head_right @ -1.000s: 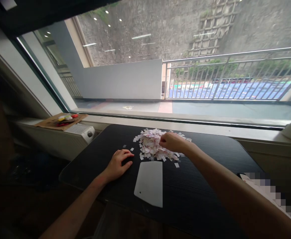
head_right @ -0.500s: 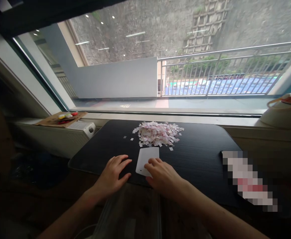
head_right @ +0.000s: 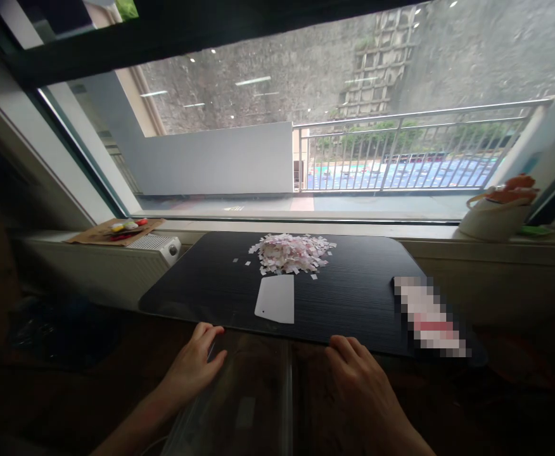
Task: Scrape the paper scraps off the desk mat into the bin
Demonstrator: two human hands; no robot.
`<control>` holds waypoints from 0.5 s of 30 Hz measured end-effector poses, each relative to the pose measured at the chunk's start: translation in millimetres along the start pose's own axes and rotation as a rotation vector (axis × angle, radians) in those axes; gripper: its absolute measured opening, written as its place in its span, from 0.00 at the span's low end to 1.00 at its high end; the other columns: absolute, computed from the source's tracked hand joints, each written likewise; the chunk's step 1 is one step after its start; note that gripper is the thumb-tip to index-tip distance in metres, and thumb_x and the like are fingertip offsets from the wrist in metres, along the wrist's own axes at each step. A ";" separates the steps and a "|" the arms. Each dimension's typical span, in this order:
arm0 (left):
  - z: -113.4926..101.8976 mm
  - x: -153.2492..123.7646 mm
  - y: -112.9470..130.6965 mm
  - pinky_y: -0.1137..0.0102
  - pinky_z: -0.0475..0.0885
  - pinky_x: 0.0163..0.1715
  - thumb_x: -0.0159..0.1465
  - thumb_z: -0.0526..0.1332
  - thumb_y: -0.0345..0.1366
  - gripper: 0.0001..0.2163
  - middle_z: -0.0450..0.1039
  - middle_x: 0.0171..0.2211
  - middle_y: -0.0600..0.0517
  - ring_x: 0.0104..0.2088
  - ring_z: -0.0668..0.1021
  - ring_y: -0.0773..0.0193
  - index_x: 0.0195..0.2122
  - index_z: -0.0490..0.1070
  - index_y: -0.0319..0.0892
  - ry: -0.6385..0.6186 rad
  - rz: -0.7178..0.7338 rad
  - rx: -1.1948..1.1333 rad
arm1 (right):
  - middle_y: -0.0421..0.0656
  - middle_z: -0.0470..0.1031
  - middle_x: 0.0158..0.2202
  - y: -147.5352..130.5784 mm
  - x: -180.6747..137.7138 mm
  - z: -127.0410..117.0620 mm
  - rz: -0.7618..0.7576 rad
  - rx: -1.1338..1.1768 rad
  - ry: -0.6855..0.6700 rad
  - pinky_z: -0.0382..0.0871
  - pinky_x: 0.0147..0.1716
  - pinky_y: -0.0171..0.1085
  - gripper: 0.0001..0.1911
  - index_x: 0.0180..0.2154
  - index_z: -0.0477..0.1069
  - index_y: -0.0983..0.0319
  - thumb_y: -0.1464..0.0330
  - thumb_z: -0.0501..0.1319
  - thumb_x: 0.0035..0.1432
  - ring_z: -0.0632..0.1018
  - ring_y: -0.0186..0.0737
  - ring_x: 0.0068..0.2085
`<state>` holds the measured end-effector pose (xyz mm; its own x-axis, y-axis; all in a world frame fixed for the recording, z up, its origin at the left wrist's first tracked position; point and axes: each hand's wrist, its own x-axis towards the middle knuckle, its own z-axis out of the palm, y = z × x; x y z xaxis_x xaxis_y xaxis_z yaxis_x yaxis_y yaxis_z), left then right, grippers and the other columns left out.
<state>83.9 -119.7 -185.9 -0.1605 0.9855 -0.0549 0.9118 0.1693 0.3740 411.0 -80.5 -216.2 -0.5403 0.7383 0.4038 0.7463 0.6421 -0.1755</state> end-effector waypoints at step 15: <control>28.4 -51.8 65.7 0.51 0.76 0.44 0.63 0.60 0.34 0.35 0.65 0.63 0.38 0.47 0.81 0.39 0.71 0.50 0.51 -0.773 0.566 0.055 | 0.49 0.83 0.35 43.8 -53.2 7.7 0.687 0.254 -0.504 0.70 0.35 0.38 0.13 0.28 0.75 0.60 0.72 0.52 0.56 0.83 0.49 0.39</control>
<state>162.9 -159.3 -184.7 0.5850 0.6524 -0.4818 0.7971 -0.3530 0.4899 469.4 -90.0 -252.2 -0.1571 0.9421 -0.2963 0.8920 0.0065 -0.4521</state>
